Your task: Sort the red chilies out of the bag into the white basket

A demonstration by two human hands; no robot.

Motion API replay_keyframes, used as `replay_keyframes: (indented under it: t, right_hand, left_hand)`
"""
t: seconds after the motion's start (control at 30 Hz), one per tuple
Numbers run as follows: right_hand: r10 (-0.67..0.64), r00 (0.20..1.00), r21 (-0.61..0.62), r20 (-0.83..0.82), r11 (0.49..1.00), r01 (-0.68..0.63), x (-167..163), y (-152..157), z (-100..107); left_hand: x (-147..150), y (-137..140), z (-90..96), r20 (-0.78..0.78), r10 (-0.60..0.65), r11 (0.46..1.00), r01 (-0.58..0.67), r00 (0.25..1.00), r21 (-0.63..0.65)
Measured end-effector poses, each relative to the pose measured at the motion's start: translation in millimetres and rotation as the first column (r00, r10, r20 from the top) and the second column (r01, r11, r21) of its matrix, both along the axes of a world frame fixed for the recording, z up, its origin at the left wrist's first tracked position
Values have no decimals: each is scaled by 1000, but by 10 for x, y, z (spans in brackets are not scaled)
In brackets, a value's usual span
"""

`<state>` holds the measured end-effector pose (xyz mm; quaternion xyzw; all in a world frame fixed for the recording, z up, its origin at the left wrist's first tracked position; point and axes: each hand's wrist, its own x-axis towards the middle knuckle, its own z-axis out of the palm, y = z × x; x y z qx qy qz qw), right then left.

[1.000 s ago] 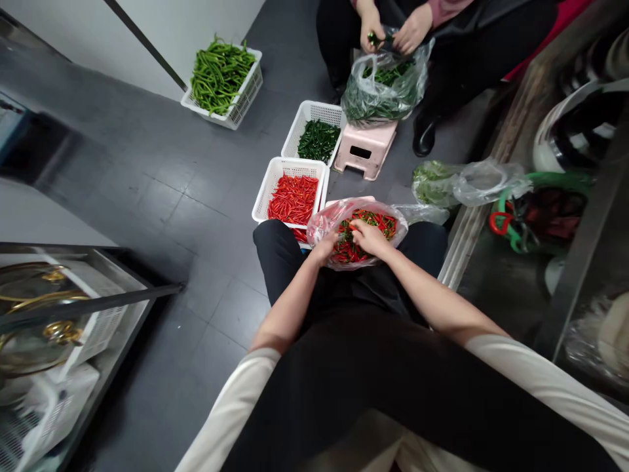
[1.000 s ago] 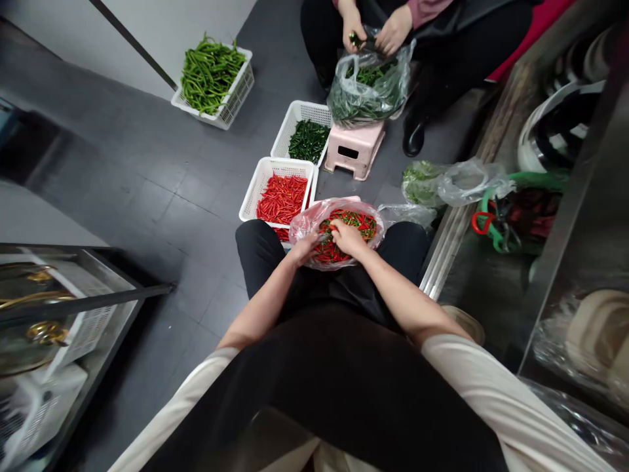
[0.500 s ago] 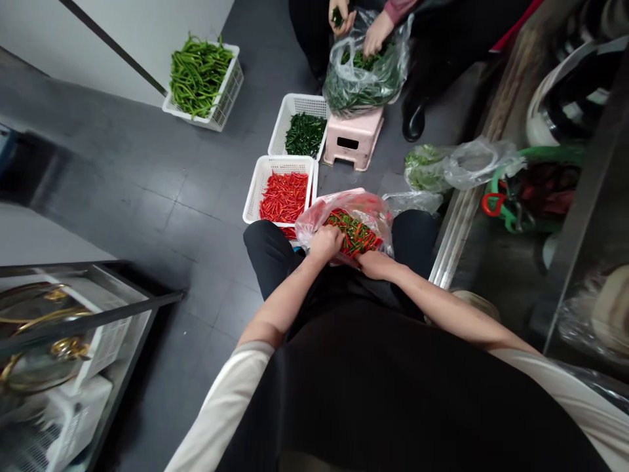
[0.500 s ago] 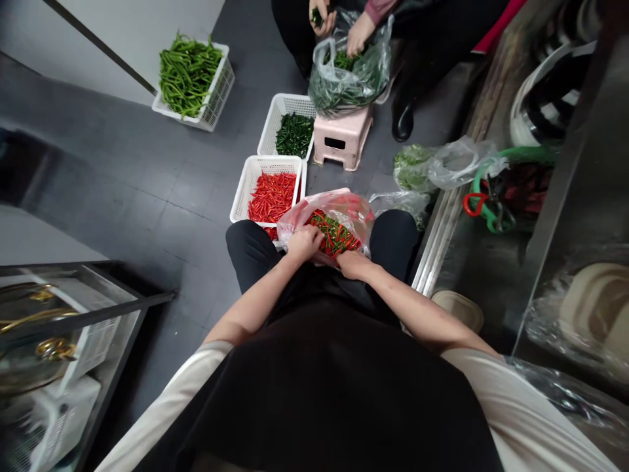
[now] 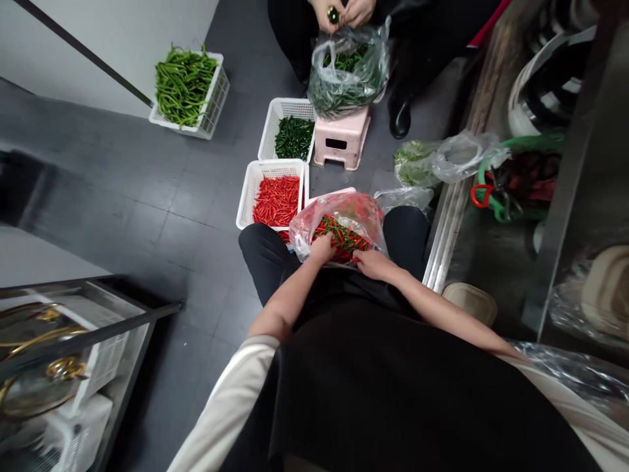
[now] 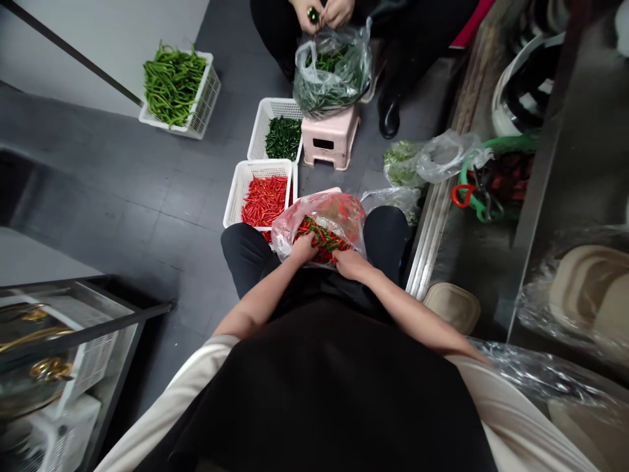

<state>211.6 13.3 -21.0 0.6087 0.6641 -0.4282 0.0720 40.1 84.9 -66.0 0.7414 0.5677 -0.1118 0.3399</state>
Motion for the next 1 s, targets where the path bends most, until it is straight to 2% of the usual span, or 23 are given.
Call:
replay_keyframes:
  t: [0.07,0.1,0.13,0.2,0.27,0.3,0.37,0.47,0.53,0.6,0.7,0.83,0.93,1.0]
  right_hand:
    - [-203,972,32,-122,978,208,22,38,-30]
    - [-320,924,24,-208,943,332,28,64,-42]
    - [-433,849,-13,-304,893,451,27,92,-50]
    - [-615,635,-177,-468,769,614,7,152,-53]
    - [-727,427,-375,-537,660,651,-36,210,-47]
    - [-760,352,-447,-546,620,645,-64,237,-43]
    - [-790,258,-520,-556,573,634,-132,280,-36]
    - [-776,213,-528,-594,575,625,-256,319,-24]
    - [-785,186,-519,-591,545,658,-340,331,-10]
    - [-808,140,-539,-573,500,678,-414,344,2]
    - [-803,63,-592,-592,487,643,-474,378,1]
    - [-773,-14,-562,-634,449,695,-441,422,-33]
    - [-751,-29,-551,-660,457,698,-374,425,-52]
    - [-744,-33,-549,-667,461,698,-337,421,-56]
  left_hand:
    - [-129,154,55,139,128,989,-116,982,-86]
    - [-181,209,90,201,228,968,-200,953,-152]
    - [-220,245,130,247,341,930,-287,907,-227]
    - [-267,264,220,298,544,820,-422,784,-387]
    - [-282,232,314,343,676,712,-457,652,-533]
    - [-283,205,360,368,718,671,-448,591,-590]
    - [-280,146,443,399,769,617,-419,499,-666]
    - [-257,64,536,403,805,571,-387,435,-724]
    - [-224,20,576,406,825,547,-379,393,-746]
    - [-185,-14,600,427,831,547,-383,357,-744]
    - [-144,-43,606,459,823,565,-384,335,-731]
    - [-148,-41,564,441,847,529,-383,297,-757]
    - [-152,-27,523,432,848,527,-399,308,-750]
    - [-143,-19,509,435,827,559,-444,355,-700]
